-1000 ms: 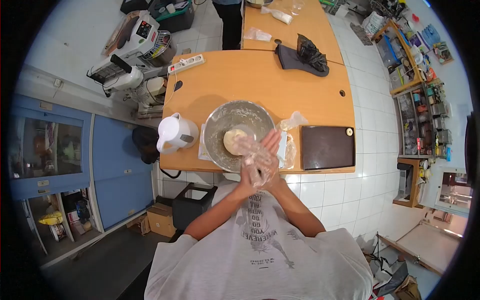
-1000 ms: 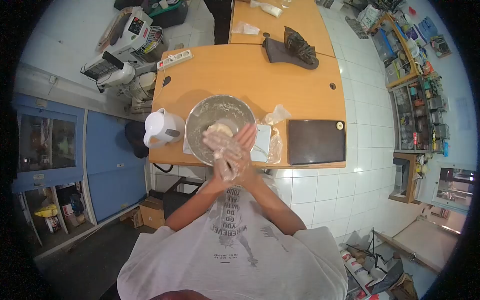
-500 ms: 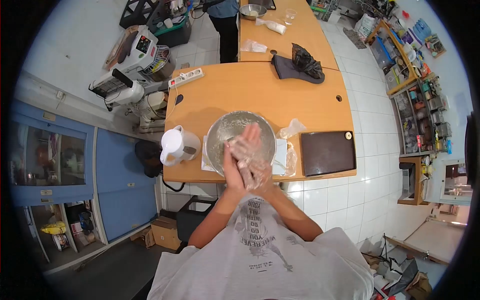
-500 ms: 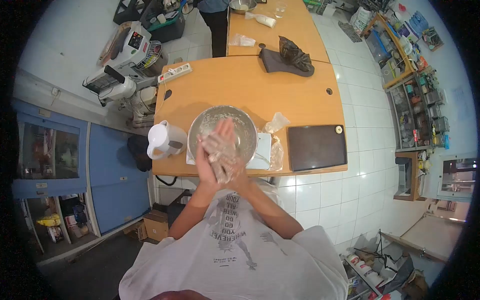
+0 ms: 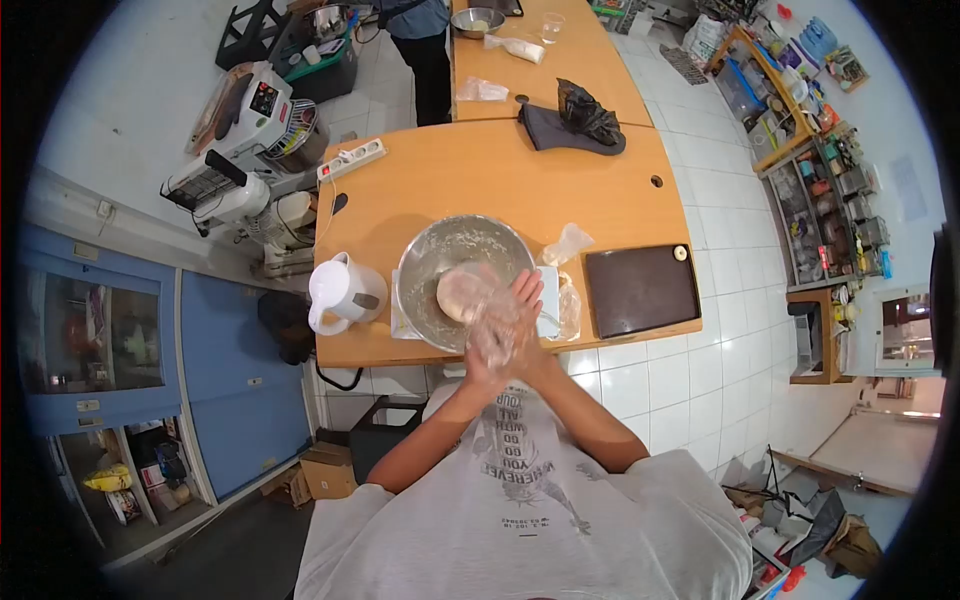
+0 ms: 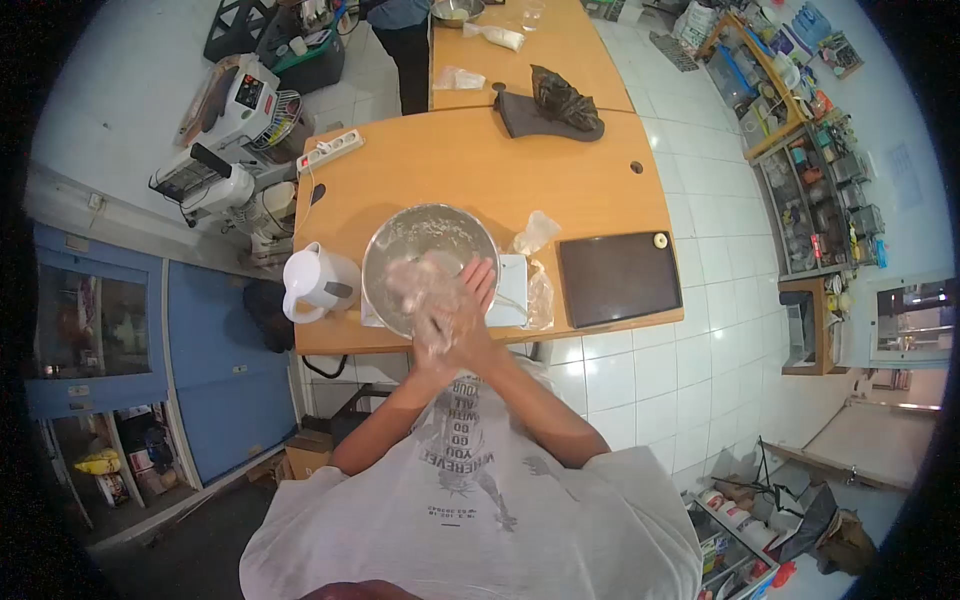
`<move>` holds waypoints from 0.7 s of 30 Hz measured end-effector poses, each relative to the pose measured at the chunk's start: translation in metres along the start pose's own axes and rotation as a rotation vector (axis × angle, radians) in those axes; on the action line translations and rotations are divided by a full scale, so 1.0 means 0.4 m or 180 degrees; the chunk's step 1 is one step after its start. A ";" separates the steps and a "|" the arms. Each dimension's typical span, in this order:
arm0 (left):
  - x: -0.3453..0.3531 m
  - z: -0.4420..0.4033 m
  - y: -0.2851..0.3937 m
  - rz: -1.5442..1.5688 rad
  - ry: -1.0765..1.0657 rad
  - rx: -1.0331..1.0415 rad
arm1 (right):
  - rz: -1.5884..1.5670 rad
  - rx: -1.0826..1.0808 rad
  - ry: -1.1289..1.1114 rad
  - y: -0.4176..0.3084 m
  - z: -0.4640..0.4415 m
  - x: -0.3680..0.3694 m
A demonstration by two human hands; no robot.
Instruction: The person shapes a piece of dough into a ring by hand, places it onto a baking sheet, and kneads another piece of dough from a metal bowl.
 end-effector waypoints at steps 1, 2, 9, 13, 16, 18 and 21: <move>0.012 0.012 -0.006 0.0058 -0.0360 0.0123 | 0.0085 -0.0259 -0.0354 -0.001 -0.014 -0.007; 0.049 0.029 0.046 0.0162 0.0908 -0.0372 | -0.0077 -0.0308 -0.0334 -0.056 -0.070 -0.038; -0.065 0.037 -0.032 0.0088 -0.0061 -0.0035 | -0.3523 0.0038 0.1173 0.022 0.076 0.068; -0.025 0.020 0.086 0.0334 0.0665 -0.0020 | -0.0113 -0.0456 -0.0455 -0.065 -0.026 -0.007; -0.028 -0.002 0.007 0.0580 -0.0229 0.0235 | -0.0737 -0.0725 -0.0779 -0.125 -0.001 0.015; -0.011 0.002 -0.022 0.0818 -0.1129 0.0517 | -0.0406 -0.0600 -0.0629 -0.090 0.010 0.001; -0.033 0.043 0.035 0.0335 0.0768 -0.0079 | -0.0255 -0.0532 -0.0470 -0.083 -0.025 -0.031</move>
Point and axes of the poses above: each hand's wrist, its own z-axis away from the middle knuckle, its own x-axis out of the palm, y = z × x, the point moved 7 cm from there along -z, towards the middle knuckle, and after that the axes turned 4 degrees about -z, right-handed, at the moved point
